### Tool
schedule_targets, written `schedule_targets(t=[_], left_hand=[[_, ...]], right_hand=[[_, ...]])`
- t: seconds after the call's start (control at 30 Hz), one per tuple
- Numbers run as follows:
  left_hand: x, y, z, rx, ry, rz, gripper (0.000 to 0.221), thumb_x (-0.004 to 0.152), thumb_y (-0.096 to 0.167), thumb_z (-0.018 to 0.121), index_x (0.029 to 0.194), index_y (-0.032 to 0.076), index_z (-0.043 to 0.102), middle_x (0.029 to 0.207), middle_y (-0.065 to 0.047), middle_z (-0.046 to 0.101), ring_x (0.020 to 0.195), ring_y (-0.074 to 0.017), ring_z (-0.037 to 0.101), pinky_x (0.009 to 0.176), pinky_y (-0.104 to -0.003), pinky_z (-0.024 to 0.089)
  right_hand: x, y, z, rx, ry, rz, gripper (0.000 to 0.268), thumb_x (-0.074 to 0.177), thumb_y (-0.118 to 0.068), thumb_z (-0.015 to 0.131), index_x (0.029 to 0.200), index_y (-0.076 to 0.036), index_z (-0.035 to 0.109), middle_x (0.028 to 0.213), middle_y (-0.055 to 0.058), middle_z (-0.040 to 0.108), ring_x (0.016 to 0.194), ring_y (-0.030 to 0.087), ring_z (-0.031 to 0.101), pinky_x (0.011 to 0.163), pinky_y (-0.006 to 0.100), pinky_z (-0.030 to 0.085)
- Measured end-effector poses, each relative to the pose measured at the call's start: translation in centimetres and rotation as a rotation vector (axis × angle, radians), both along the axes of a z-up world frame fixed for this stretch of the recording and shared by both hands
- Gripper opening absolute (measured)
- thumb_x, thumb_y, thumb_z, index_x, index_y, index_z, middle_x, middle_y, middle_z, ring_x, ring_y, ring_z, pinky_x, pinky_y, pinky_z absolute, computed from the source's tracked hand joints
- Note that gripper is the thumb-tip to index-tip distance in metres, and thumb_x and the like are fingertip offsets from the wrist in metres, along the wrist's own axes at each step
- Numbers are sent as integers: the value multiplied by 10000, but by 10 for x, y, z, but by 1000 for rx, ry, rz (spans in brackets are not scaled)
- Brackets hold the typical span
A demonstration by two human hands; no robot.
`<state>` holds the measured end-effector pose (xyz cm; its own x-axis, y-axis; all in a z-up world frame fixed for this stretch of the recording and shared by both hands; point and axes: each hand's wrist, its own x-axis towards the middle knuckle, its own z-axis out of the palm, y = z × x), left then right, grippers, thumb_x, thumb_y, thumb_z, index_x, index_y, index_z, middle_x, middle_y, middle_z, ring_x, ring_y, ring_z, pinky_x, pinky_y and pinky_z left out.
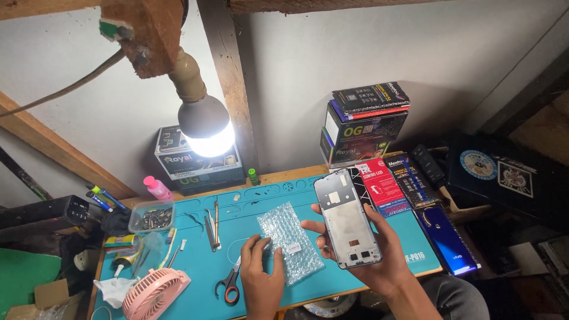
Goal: Unboxing a new mobile phone screen replacement and inspecting it against the phone frame for compatibility.
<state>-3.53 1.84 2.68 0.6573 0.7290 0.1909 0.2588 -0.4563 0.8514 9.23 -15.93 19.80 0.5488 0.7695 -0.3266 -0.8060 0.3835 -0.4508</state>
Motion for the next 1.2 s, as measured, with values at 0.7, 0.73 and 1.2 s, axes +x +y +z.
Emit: schedule_targets(t=[0.7,0.73,1.2], left_hand=[[3,-82,122,364,-399,-209,308,1008,408,752,1240,210,796,1440,-179,642,1311,-384,669,1084,-573,567],[4,-83,122,364,-401,-213,308,1008,408,752,1240,210,796,1440,-179,642,1311,-384,669,1084,-573,567],[8,-91,107,435,-419,-177,229,984,192,786,1205,234,830,1407,-154,661,1295,-378,654,1059,-536,593]], right_hand=[[-5,23,-7,-194,92,-101,853,997,-601,415,1519,39,629,1425,338,737,902,271,696,635,335,528],[-6,23,-7,-193,92,-105,853,997,-601,415,1519,39,629,1425,338,737,902,271,696,635,335,528],[-10,19,-7,-167,48,-127,846,976,-643,424,1486,-7,650,1386,341,758,790,190,690,590,235,522]])
